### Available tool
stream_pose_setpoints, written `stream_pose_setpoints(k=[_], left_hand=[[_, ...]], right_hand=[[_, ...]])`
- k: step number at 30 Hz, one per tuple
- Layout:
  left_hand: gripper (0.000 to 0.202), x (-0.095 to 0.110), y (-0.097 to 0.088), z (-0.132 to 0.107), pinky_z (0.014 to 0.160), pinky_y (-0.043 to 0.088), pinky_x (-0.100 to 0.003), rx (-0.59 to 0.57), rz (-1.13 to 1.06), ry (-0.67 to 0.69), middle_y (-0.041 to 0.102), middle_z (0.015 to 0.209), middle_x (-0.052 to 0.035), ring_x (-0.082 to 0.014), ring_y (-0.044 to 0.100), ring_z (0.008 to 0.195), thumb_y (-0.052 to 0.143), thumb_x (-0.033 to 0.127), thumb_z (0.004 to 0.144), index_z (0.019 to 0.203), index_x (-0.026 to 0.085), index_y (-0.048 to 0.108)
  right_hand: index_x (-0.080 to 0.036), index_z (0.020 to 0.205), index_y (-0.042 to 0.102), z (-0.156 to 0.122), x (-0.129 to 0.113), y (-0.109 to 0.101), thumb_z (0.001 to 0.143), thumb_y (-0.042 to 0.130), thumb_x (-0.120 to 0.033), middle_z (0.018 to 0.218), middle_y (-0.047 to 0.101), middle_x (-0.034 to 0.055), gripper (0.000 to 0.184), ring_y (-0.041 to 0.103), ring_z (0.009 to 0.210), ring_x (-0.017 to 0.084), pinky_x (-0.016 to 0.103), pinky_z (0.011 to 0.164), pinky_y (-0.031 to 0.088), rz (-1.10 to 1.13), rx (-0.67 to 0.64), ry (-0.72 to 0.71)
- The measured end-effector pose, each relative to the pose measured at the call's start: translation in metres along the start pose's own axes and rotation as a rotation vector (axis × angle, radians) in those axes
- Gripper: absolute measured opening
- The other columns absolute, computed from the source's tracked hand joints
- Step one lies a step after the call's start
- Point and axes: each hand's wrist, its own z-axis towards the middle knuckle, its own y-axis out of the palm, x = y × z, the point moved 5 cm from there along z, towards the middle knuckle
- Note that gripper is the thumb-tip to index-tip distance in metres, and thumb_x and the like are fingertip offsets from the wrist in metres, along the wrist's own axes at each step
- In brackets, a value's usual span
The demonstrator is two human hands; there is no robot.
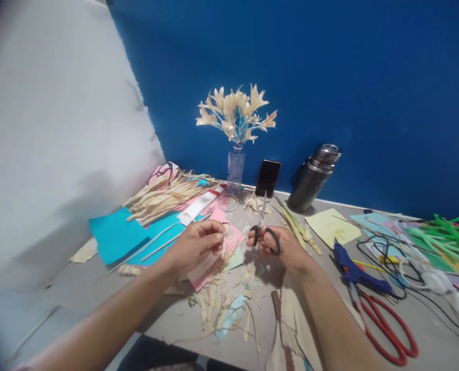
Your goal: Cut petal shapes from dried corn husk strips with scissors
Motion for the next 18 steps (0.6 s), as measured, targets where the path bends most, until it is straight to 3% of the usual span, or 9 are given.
stream_pose_setpoints(k=[2, 5, 11, 13, 18], left_hand=[[0.011, 0.014, -0.004, 0.000, 0.054, 0.038, -0.022, -0.014, 0.098, 0.029, 0.058, 0.063, 0.0003, -0.0079, 0.051, 0.054, 0.068, 0.020, 0.070, 0.078, 0.013, 0.065], [0.023, 0.029, -0.008, 0.000, 0.059, 0.041, -0.024, -0.067, 0.071, 0.077, 0.058, 0.069, 0.0018, -0.0087, 0.052, 0.059, 0.067, 0.015, 0.069, 0.091, 0.015, 0.065], [0.041, 0.046, -0.012, 0.001, 0.063, 0.043, -0.023, -0.160, -0.087, 0.176, 0.056, 0.065, 0.0050, -0.0082, 0.051, 0.059, 0.066, 0.008, 0.067, 0.106, 0.018, 0.056], [0.043, 0.046, -0.011, 0.002, 0.065, 0.046, -0.025, -0.216, -0.123, 0.156, 0.056, 0.065, 0.0054, -0.0089, 0.052, 0.059, 0.066, 0.007, 0.067, 0.107, 0.018, 0.054], [0.046, 0.040, -0.012, 0.009, 0.066, 0.051, -0.030, -0.295, -0.166, 0.114, 0.056, 0.067, 0.0044, -0.0097, 0.054, 0.059, 0.064, 0.005, 0.068, 0.111, 0.017, 0.053]], right_hand=[[-0.013, 0.097, 0.067, -0.002, 0.001, 0.016, 0.071, 0.073, -0.059, 0.085, 0.064, 0.0078, 0.054, 0.044, 0.057, 0.010, 0.023, 0.051, 0.034, 0.097, -0.121, 0.018], [-0.014, 0.097, 0.067, -0.007, -0.002, 0.032, 0.065, 0.079, -0.055, 0.082, 0.061, 0.0047, 0.054, 0.047, 0.063, 0.011, 0.023, 0.056, 0.036, 0.109, -0.187, 0.020], [-0.012, 0.102, 0.066, -0.014, -0.013, 0.058, 0.069, 0.061, -0.077, 0.087, 0.061, 0.0071, 0.073, 0.044, 0.061, 0.011, 0.025, 0.056, 0.034, 0.024, -0.323, -0.025], [-0.012, 0.093, 0.066, -0.015, -0.013, 0.062, 0.070, 0.060, -0.076, 0.078, 0.062, 0.0061, 0.068, 0.049, 0.063, 0.013, 0.025, 0.058, 0.037, -0.016, -0.320, -0.031], [-0.012, 0.081, 0.067, -0.017, -0.010, 0.063, 0.070, 0.072, -0.055, 0.068, 0.062, 0.0034, 0.045, 0.052, 0.061, 0.013, 0.023, 0.056, 0.039, -0.067, -0.287, 0.031]])
